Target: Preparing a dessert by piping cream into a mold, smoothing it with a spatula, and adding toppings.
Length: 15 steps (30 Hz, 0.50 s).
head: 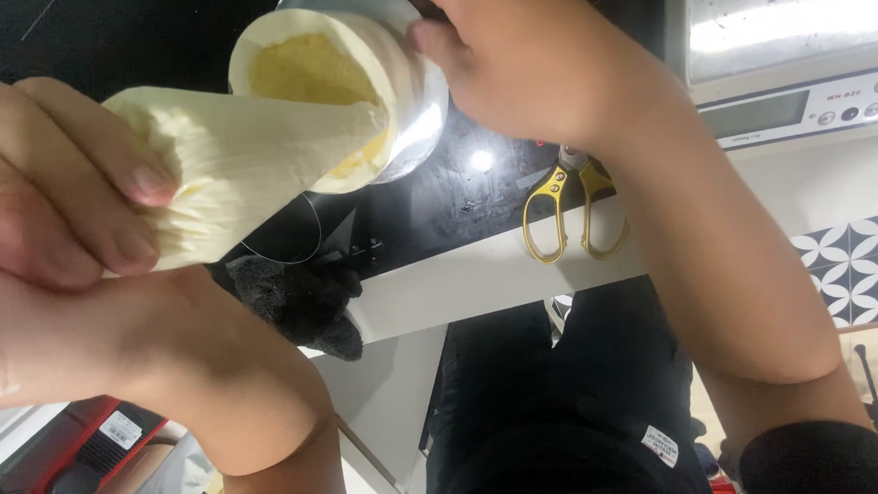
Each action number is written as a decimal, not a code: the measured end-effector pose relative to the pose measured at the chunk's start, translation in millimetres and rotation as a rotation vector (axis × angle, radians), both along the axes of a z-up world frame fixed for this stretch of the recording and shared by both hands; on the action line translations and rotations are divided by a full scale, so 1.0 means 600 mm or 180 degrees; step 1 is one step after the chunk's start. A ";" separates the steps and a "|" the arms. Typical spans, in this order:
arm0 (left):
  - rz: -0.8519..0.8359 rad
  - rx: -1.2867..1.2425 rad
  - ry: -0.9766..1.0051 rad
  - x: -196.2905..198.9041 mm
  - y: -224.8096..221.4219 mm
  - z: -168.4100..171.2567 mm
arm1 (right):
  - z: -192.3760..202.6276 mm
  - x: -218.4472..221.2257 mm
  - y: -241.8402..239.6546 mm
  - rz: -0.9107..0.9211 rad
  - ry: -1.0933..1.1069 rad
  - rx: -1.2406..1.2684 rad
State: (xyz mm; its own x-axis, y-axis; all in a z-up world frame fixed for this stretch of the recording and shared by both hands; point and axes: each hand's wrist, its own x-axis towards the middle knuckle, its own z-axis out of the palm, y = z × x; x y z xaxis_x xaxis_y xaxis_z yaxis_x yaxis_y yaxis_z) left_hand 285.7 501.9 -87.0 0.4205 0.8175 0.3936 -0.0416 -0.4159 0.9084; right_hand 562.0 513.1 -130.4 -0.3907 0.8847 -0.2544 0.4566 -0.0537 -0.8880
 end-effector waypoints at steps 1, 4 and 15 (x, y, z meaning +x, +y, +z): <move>-0.0002 -0.0003 0.0001 -0.005 -0.002 -0.001 | -0.013 0.001 -0.002 -0.0002 0.0001 -0.0003; 0.0005 -0.0167 -0.0086 -0.016 -0.006 -0.007 | -0.056 0.011 -0.016 -0.0009 -0.0540 -0.0351; -0.0449 -0.0555 0.0524 -0.052 -0.003 0.028 | -0.107 0.035 -0.065 -0.0077 0.1009 0.1177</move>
State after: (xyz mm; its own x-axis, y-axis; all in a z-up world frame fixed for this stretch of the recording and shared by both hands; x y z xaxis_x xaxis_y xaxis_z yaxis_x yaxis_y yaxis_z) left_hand 254.5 499.9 -70.3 0.5817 0.7957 0.1689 0.0660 -0.2531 0.9652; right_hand 583.2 474.1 -194.3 -0.3762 0.9031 0.2068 0.1629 0.2843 -0.9448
